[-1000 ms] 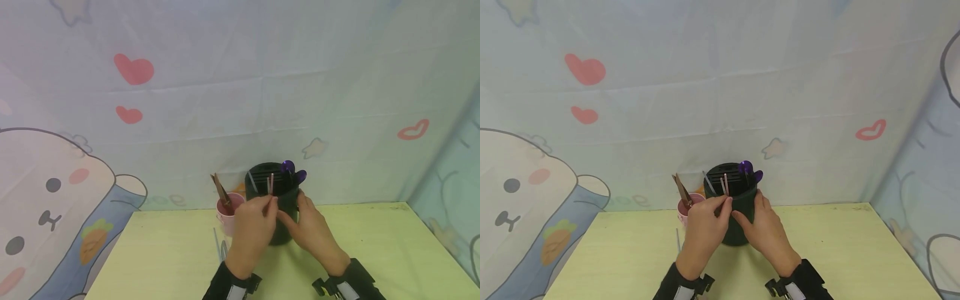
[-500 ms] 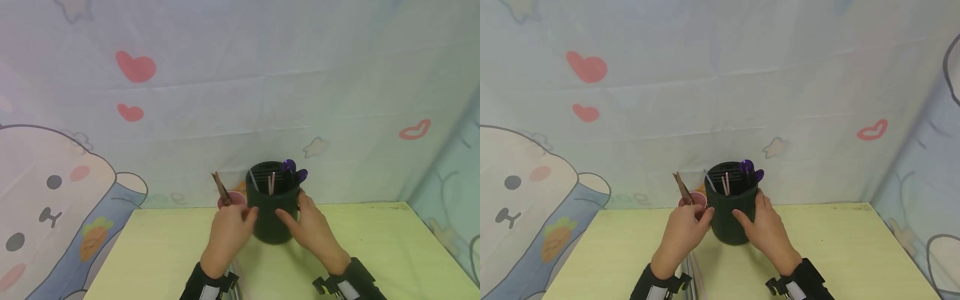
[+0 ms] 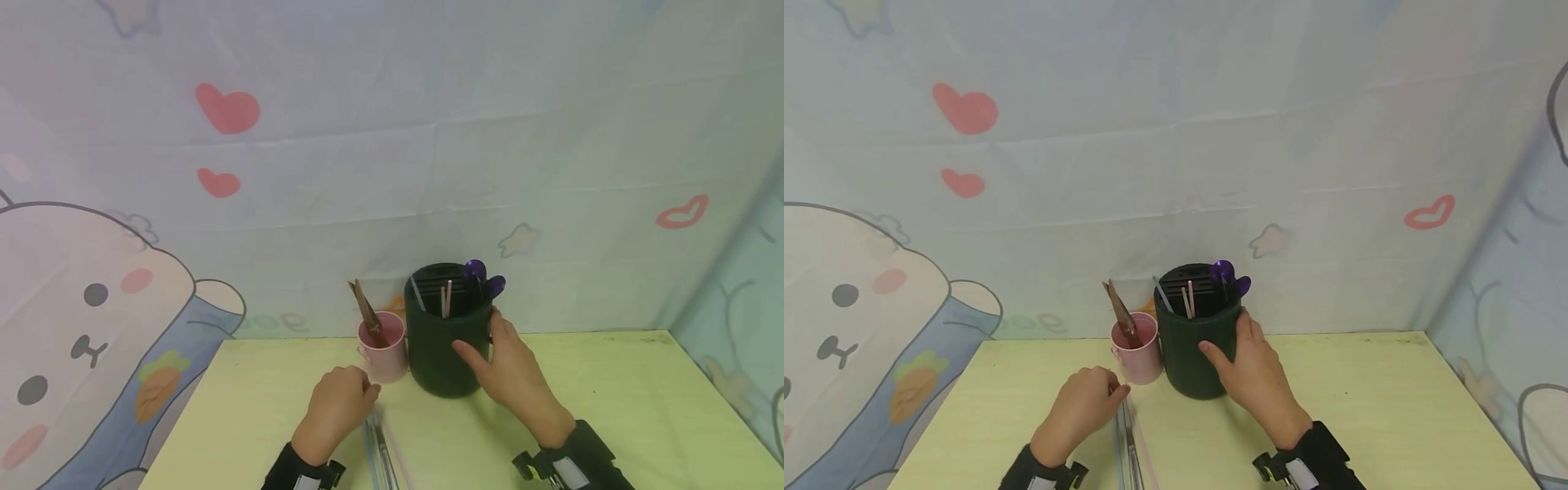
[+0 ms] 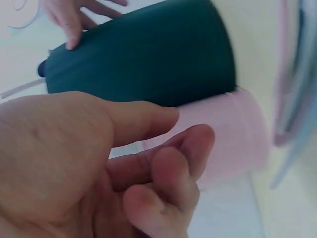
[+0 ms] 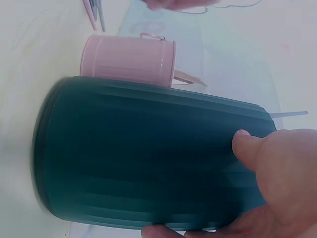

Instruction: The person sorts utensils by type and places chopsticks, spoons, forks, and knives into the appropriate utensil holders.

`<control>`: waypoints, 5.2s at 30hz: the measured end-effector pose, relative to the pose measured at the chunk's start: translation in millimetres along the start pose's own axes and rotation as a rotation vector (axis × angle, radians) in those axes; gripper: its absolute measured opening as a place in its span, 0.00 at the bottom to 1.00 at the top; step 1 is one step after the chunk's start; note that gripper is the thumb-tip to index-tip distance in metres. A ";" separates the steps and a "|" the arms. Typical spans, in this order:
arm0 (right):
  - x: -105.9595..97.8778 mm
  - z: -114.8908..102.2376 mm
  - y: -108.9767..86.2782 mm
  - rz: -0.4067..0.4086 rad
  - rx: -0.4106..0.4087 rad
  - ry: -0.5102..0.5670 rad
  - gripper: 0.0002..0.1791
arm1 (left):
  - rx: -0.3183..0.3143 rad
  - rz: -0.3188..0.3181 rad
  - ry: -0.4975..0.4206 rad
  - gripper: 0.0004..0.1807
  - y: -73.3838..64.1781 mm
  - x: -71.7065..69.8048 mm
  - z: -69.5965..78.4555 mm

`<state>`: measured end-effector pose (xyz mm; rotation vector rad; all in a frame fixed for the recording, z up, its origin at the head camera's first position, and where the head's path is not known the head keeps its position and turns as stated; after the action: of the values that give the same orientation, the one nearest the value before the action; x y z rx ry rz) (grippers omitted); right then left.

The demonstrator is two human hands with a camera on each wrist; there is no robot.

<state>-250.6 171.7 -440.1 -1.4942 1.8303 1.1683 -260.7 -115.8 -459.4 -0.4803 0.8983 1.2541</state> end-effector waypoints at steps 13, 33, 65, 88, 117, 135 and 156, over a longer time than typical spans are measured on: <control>1.3 -0.9 0.1 -0.017 0.005 -0.006 0.57 | -0.044 -0.138 0.012 0.26 -20.6 10.4 -28.6; 2.1 -1.1 -0.2 -0.014 0.003 -0.005 0.58 | -0.165 -0.100 0.049 0.21 -15.9 22.6 -51.4; 5.6 0.3 -0.6 -0.015 0.004 -0.001 0.58 | -0.144 0.257 -0.124 0.05 -5.1 -16.1 -35.3; 4.5 -0.7 0.1 0.019 -0.023 -0.011 0.55 | 0.324 0.569 -0.383 0.04 4.6 -28.2 36.2; 6.8 -1.0 0.9 0.027 -0.027 -0.006 0.55 | 0.633 0.697 -0.625 0.05 35.7 -16.1 90.4; 2.1 -3.8 -0.7 0.036 -0.031 -0.008 0.54 | 0.512 0.768 -0.313 0.04 42.9 -0.3 90.1; 1.7 -2.0 0.5 0.005 -0.019 -0.007 0.56 | 0.444 0.685 -0.072 0.06 40.4 -1.0 93.1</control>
<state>-251.3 169.1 -440.3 -1.4952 1.8236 1.1952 -269.8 -35.6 -397.9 0.2539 1.2946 1.6040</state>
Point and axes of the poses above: each hand's wrist, its own y-axis towards the middle knuckle, its own x-axis out of the palm, z = x × y, the point moved 2 cm from there along y, towards the middle knuckle, and after that the axes turned 12 degrees about -y, right-handed, at the moved point
